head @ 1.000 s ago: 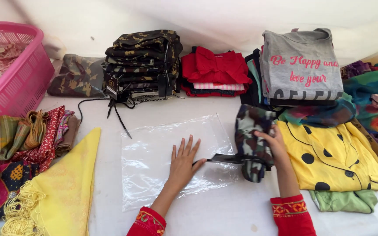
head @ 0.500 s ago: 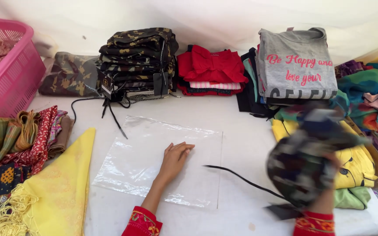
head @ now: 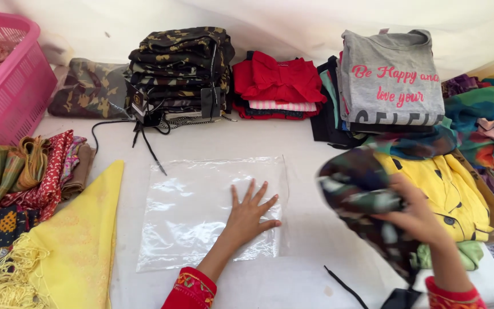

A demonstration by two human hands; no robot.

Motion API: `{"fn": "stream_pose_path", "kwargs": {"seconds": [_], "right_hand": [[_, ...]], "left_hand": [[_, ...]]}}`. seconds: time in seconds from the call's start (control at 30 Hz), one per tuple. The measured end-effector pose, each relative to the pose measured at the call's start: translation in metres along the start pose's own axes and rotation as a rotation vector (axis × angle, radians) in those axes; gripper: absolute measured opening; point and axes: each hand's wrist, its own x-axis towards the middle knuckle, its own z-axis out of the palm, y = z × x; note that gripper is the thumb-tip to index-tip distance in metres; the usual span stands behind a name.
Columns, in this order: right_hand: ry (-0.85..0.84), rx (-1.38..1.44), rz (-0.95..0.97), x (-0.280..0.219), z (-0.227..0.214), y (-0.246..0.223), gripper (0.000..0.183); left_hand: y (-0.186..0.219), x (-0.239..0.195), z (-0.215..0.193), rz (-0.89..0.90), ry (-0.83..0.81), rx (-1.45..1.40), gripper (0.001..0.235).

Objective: The person folds a camouflage-patterned garment and places it into a clear plastic bag. They seal the bag and set it aside on a table covered with a white cloth, surrounded by other folded clothes and a pink basket.

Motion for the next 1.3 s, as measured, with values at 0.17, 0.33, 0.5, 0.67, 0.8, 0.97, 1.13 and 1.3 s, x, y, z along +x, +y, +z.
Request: {"fn": "stream_pose_path", "kwargs": {"seconds": [0.17, 0.33, 0.5, 0.67, 0.8, 0.97, 1.13, 1.3], "right_hand": [[-0.232, -0.411, -0.247, 0.033, 0.059, -0.062, 0.062], [-0.466, -0.520, -0.253, 0.051, 0.087, -0.067, 0.048], [-0.472, -0.571, -0.186, 0.045, 0.096, -0.042, 0.053], [-0.446, -0.551, -0.213, 0.040, 0.094, -0.042, 0.048], [-0.425, -0.523, -0.209, 0.039, 0.092, -0.045, 0.048], [-0.427, -0.554, -0.229, 0.043, 0.100, -0.047, 0.049], [-0.620, -0.592, -0.356, 0.052, 0.123, -0.057, 0.054], [-0.475, -0.637, -0.347, 0.068, 0.123, -0.080, 0.111]], "left_hand": [[-0.025, 0.008, 0.040, 0.222, 0.182, -0.118, 0.055], [-0.035, 0.011, 0.041, 0.194, 0.233, -0.134, 0.032], [-0.019, 0.005, 0.011, 0.224, 0.290, -0.195, 0.043], [-0.030, 0.011, 0.024, 0.168, 0.357, -0.209, 0.030], [-0.029, 0.010, 0.006, 0.105, 0.404, -0.506, 0.029], [-0.031, 0.010, 0.005, 0.018, 0.527, -0.920, 0.032], [-0.017, 0.005, -0.001, 0.185, 0.616, -0.803, 0.032], [-0.010, -0.003, -0.008, 0.195, 0.610, -0.716, 0.032]]}}
